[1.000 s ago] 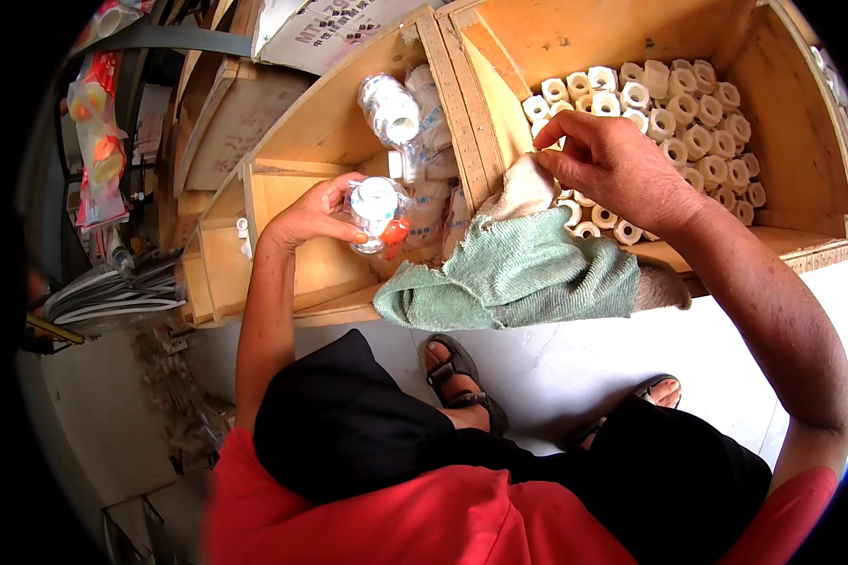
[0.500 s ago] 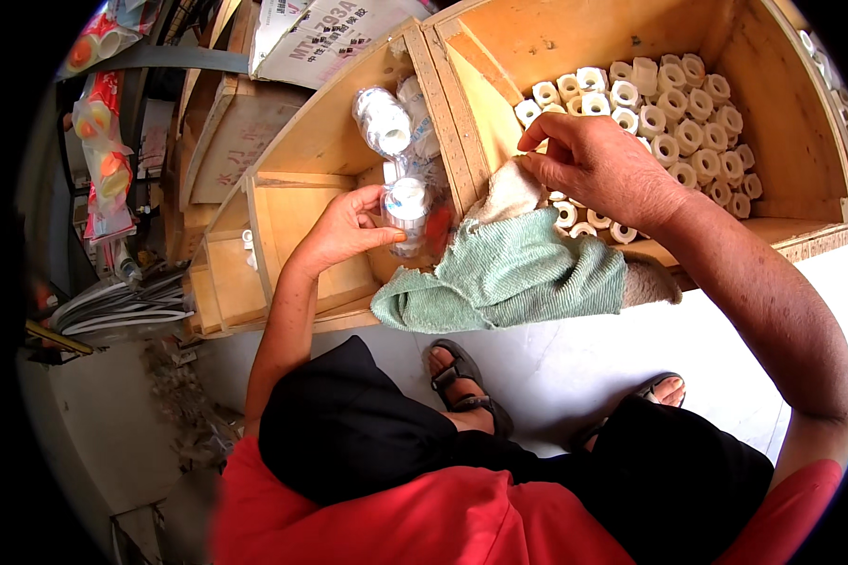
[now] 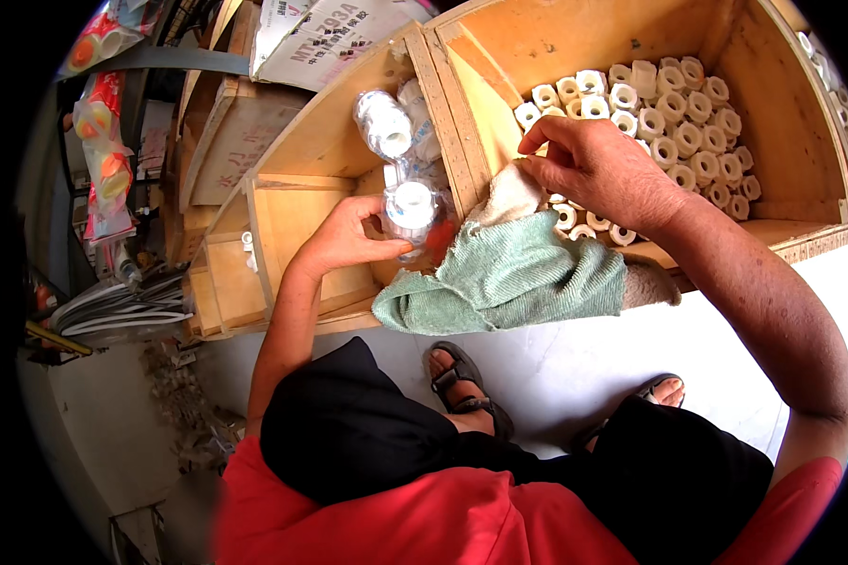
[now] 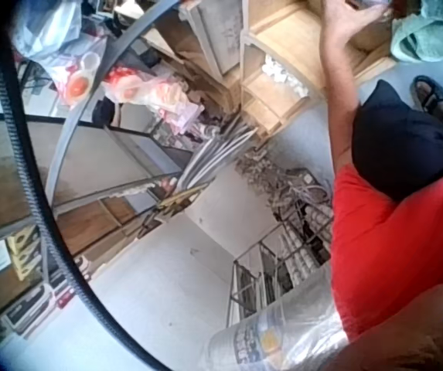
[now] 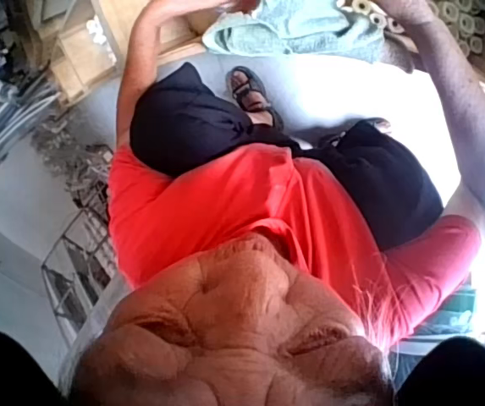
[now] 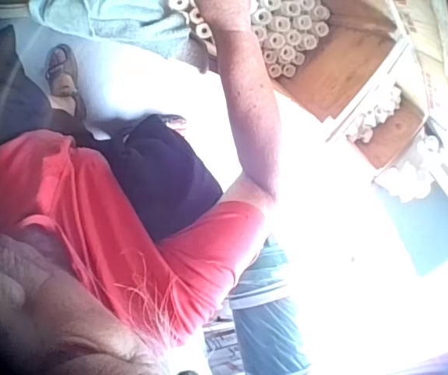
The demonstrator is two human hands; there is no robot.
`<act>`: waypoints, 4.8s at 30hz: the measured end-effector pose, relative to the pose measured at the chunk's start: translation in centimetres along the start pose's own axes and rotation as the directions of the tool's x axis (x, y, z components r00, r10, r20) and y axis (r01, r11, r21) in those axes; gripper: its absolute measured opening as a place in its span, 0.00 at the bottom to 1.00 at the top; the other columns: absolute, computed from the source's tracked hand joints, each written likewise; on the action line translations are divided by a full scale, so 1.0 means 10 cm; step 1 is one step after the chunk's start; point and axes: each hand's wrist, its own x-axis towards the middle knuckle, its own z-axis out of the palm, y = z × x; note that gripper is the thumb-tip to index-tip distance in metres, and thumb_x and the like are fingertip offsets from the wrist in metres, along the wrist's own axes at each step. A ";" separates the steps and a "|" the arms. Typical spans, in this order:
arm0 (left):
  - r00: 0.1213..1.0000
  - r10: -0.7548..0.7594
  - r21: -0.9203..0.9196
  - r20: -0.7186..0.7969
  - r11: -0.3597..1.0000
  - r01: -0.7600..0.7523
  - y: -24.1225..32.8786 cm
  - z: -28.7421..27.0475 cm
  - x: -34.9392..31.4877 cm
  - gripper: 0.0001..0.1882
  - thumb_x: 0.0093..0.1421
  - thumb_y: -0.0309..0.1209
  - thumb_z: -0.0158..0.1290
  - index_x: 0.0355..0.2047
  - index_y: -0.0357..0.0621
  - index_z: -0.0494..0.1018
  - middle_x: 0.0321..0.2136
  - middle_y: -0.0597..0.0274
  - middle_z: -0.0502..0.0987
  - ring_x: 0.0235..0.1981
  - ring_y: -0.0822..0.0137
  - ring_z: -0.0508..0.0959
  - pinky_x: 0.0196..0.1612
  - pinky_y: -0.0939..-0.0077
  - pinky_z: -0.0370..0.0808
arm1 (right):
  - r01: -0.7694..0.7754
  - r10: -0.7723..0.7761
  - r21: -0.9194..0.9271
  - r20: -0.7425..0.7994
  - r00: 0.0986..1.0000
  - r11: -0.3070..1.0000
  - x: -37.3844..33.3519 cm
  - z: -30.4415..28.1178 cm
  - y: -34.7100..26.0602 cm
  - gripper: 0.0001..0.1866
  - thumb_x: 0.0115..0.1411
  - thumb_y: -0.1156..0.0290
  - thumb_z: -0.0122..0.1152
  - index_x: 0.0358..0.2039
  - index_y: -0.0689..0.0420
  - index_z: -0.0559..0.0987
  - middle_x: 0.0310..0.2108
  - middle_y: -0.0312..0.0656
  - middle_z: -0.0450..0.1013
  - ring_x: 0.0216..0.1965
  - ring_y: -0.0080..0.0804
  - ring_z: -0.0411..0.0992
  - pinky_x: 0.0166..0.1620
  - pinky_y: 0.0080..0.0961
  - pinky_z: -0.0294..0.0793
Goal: The person assembles a white plastic plumbing valve by screwing together a body, an orange handle, and a cap. They then place the assembled unit into a wooden crate and proceed to pick up and inspect several small white plastic rings from a separate compartment.
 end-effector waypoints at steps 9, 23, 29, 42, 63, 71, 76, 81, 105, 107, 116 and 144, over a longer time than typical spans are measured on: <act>0.995 -0.097 -0.244 0.030 0.964 0.102 -0.11 0.06 0.05 0.15 0.57 0.28 0.60 0.44 0.37 0.75 0.33 0.68 0.79 0.31 0.80 0.74 0.34 0.82 0.73 | 0.030 -0.030 0.007 -0.001 1.000 1.000 0.00 0.00 0.01 0.10 0.65 0.69 0.55 0.43 0.61 0.74 0.29 0.36 0.74 0.30 0.17 0.70 0.36 0.19 0.72; 0.960 0.190 -0.265 -0.207 0.933 -0.242 0.48 -0.29 -0.17 0.07 0.59 0.27 0.57 0.36 0.37 0.76 0.30 0.64 0.78 0.32 0.75 0.77 0.38 0.80 0.73 | -0.033 0.100 -0.296 0.212 0.972 0.955 -0.03 0.01 0.04 0.14 0.58 0.64 0.57 0.42 0.57 0.78 0.33 0.47 0.79 0.36 0.39 0.77 0.43 0.32 0.74; 0.752 0.659 0.313 0.024 0.709 -0.632 1.41 0.16 0.01 0.16 0.53 0.33 0.62 0.39 0.38 0.75 0.37 0.56 0.77 0.42 0.59 0.76 0.51 0.67 0.69 | 0.028 0.239 -0.521 0.439 0.866 0.853 -0.01 0.06 0.27 0.18 0.56 0.58 0.56 0.42 0.56 0.79 0.40 0.49 0.77 0.43 0.44 0.76 0.48 0.39 0.72; 0.694 0.672 0.565 0.258 0.477 -0.673 1.32 0.95 0.48 0.24 0.44 0.52 0.60 0.20 0.42 0.71 0.20 0.58 0.72 0.27 0.58 0.74 0.39 0.67 0.69 | 0.037 0.240 -0.549 0.424 0.873 0.835 -0.05 0.06 0.20 0.17 0.52 0.59 0.58 0.40 0.51 0.81 0.38 0.45 0.78 0.44 0.43 0.76 0.48 0.38 0.72; 0.698 0.668 0.568 0.258 0.479 -0.669 1.33 0.96 0.47 0.23 0.43 0.51 0.61 0.21 0.43 0.72 0.19 0.58 0.72 0.26 0.58 0.74 0.40 0.66 0.69 | 0.054 0.231 -0.594 0.393 0.890 0.803 -0.05 0.13 0.26 0.13 0.51 0.60 0.58 0.34 0.52 0.82 0.34 0.46 0.79 0.39 0.43 0.77 0.43 0.38 0.73; 0.715 0.641 0.574 0.280 0.485 -0.659 1.33 0.97 0.46 0.23 0.44 0.51 0.61 0.24 0.41 0.73 0.20 0.57 0.73 0.27 0.58 0.74 0.41 0.66 0.70 | 0.063 0.222 -0.598 0.390 0.893 0.799 -0.04 0.12 0.26 0.12 0.51 0.60 0.58 0.30 0.52 0.83 0.31 0.45 0.79 0.38 0.42 0.77 0.41 0.39 0.73; 0.715 0.642 0.583 0.276 0.479 -0.656 1.35 0.96 0.45 0.23 0.44 0.51 0.61 0.24 0.41 0.73 0.20 0.57 0.72 0.28 0.58 0.74 0.42 0.66 0.70 | 0.058 0.225 -0.598 0.387 0.894 0.799 -0.04 0.13 0.26 0.12 0.51 0.60 0.58 0.31 0.52 0.83 0.32 0.44 0.79 0.38 0.41 0.77 0.41 0.39 0.74; 0.710 0.646 0.587 0.280 0.470 -0.659 1.35 0.96 0.44 0.24 0.44 0.51 0.60 0.24 0.41 0.73 0.21 0.57 0.72 0.28 0.57 0.74 0.42 0.65 0.69 | 0.030 0.254 -0.604 0.379 0.890 0.797 -0.05 0.12 0.22 0.13 0.50 0.59 0.58 0.31 0.51 0.84 0.32 0.43 0.79 0.39 0.40 0.77 0.42 0.38 0.74; 0.769 0.561 0.627 0.305 0.490 -0.606 1.36 0.94 0.43 0.26 0.44 0.55 0.58 0.24 0.40 0.75 0.20 0.56 0.74 0.27 0.56 0.74 0.43 0.66 0.70 | 0.018 0.117 -0.787 0.115 0.987 0.617 0.46 -0.80 -0.03 0.11 0.56 0.63 0.59 0.37 0.54 0.80 0.34 0.44 0.79 0.39 0.42 0.77 0.43 0.39 0.75; 0.754 0.589 0.624 0.291 0.481 -0.616 1.35 0.96 0.45 0.27 0.45 0.56 0.57 0.24 0.40 0.76 0.20 0.56 0.75 0.27 0.57 0.74 0.43 0.66 0.70 | -0.009 0.072 -0.848 0.034 0.997 0.530 0.61 -0.91 -0.01 0.11 0.56 0.63 0.59 0.36 0.54 0.80 0.34 0.44 0.79 0.39 0.43 0.77 0.43 0.40 0.75; 0.714 0.658 0.592 0.238 0.485 -0.644 1.33 0.94 0.47 0.27 0.44 0.57 0.57 0.20 0.42 0.76 0.18 0.57 0.76 0.25 0.59 0.77 0.40 0.69 0.69 | 0.076 -0.102 -0.614 -0.008 0.995 0.786 0.87 -0.24 0.34 0.09 0.54 0.67 0.54 0.33 0.53 0.80 0.32 0.44 0.78 0.35 0.42 0.77 0.38 0.37 0.75; 0.655 0.722 0.538 0.222 0.470 -0.700 1.35 0.96 0.52 0.22 0.42 0.50 0.61 0.15 0.43 0.71 0.16 0.58 0.72 0.24 0.59 0.74 0.40 0.68 0.70 | 0.029 -0.033 -0.691 0.008 0.999 0.722 0.93 0.02 0.84 0.11 0.54 0.72 0.58 0.40 0.53 0.78 0.40 0.42 0.77 0.45 0.40 0.75 0.45 0.36 0.74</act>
